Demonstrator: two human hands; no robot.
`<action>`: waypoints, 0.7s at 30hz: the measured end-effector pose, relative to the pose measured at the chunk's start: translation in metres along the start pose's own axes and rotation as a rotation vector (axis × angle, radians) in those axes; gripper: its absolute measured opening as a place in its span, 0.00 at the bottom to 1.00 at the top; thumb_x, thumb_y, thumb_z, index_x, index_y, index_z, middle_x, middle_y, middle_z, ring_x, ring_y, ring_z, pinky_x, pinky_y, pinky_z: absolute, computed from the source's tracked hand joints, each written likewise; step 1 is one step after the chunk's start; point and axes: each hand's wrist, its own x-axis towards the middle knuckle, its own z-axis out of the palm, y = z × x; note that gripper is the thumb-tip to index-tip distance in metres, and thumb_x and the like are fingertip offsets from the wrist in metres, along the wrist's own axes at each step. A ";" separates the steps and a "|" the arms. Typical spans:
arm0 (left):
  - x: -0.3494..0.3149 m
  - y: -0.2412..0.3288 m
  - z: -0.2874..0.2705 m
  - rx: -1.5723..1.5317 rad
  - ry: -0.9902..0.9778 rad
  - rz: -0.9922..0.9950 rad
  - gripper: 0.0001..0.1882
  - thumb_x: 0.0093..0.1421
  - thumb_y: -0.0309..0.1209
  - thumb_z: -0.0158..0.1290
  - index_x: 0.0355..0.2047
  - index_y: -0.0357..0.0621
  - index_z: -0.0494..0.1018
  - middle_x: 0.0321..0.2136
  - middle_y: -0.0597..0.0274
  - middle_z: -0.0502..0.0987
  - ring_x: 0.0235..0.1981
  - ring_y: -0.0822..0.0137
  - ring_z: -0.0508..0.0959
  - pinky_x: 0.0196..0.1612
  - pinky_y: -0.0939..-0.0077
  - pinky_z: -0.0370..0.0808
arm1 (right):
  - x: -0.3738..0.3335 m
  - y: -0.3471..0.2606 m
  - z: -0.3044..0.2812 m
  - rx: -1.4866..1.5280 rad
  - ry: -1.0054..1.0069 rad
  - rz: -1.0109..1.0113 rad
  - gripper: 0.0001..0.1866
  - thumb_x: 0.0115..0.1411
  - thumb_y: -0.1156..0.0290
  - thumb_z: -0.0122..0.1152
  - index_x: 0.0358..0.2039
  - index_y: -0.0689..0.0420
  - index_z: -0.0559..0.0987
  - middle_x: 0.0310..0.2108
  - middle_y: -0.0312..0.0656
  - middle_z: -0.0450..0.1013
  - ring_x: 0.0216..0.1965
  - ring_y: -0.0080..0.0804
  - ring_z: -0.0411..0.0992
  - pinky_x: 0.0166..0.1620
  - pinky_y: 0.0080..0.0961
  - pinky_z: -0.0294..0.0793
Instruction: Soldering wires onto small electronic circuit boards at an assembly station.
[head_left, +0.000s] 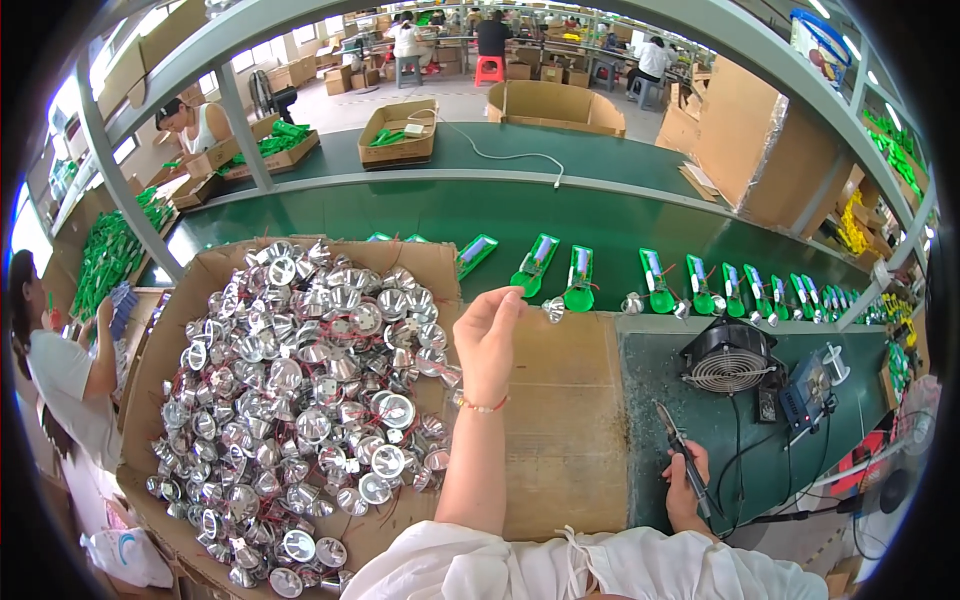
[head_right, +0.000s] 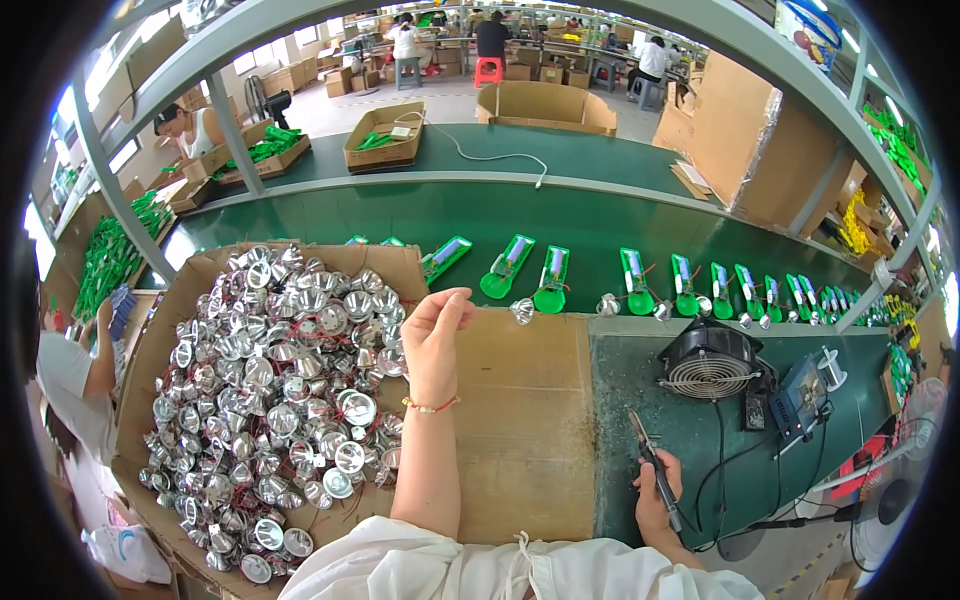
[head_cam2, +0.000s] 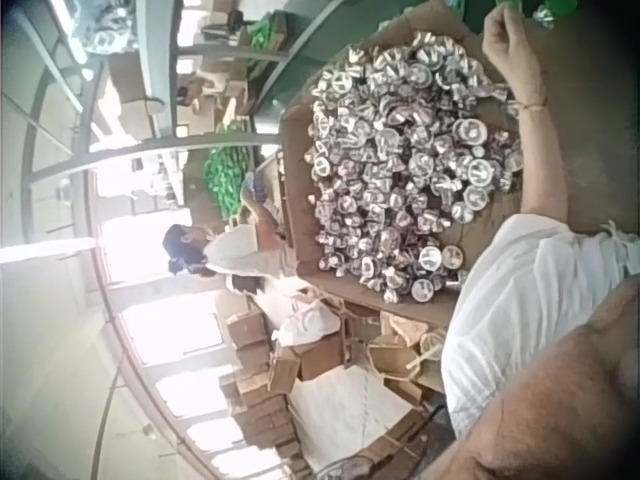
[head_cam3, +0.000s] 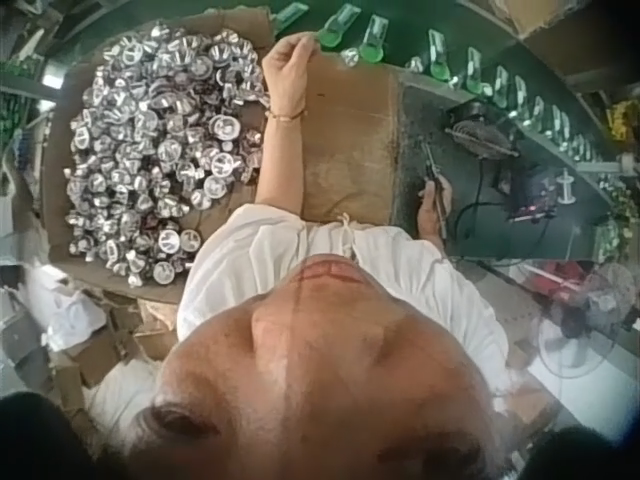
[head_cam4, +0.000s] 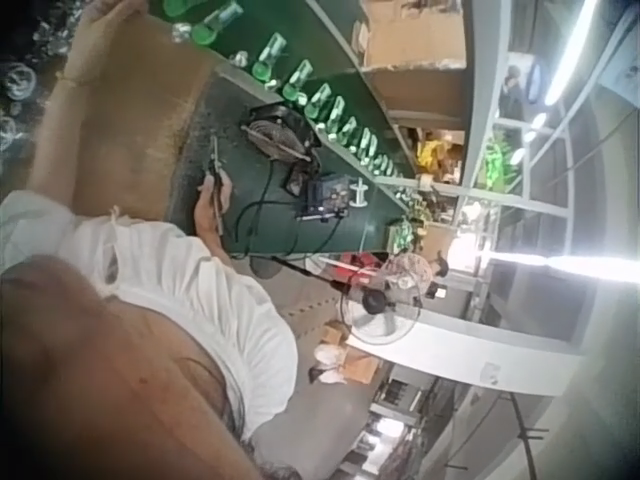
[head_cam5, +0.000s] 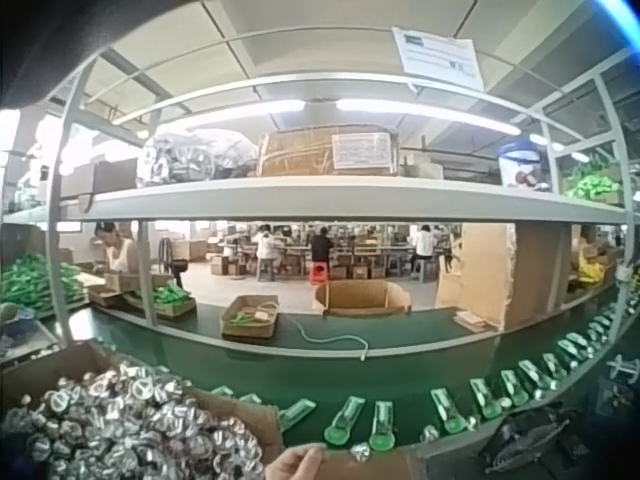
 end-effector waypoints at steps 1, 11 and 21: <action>0.000 0.000 0.001 0.016 0.001 0.001 0.07 0.57 0.27 0.51 0.32 0.34 0.74 0.26 0.66 0.75 0.28 0.79 0.71 0.33 0.86 0.67 | 0.000 -0.001 -0.001 0.001 0.002 0.011 0.14 0.58 0.68 0.51 0.43 0.60 0.66 0.32 0.41 0.70 0.22 0.18 0.64 0.26 0.13 0.66; 0.005 -0.014 0.002 0.087 -0.007 0.069 0.07 0.57 0.27 0.50 0.32 0.36 0.74 0.22 0.72 0.72 0.23 0.84 0.67 0.23 0.90 0.62 | 0.003 0.014 0.001 -0.022 0.047 0.002 0.14 0.61 0.67 0.47 0.46 0.59 0.65 0.32 0.38 0.70 0.20 0.16 0.63 0.23 0.12 0.61; 0.001 -0.004 0.013 0.321 0.035 0.226 0.05 0.48 0.26 0.51 0.23 0.37 0.73 0.21 0.54 0.73 0.22 0.62 0.74 0.26 0.72 0.70 | 0.003 -0.002 0.007 -0.149 0.108 -0.071 0.19 0.62 0.63 0.46 0.49 0.62 0.65 0.31 0.39 0.71 0.21 0.18 0.61 0.25 0.15 0.58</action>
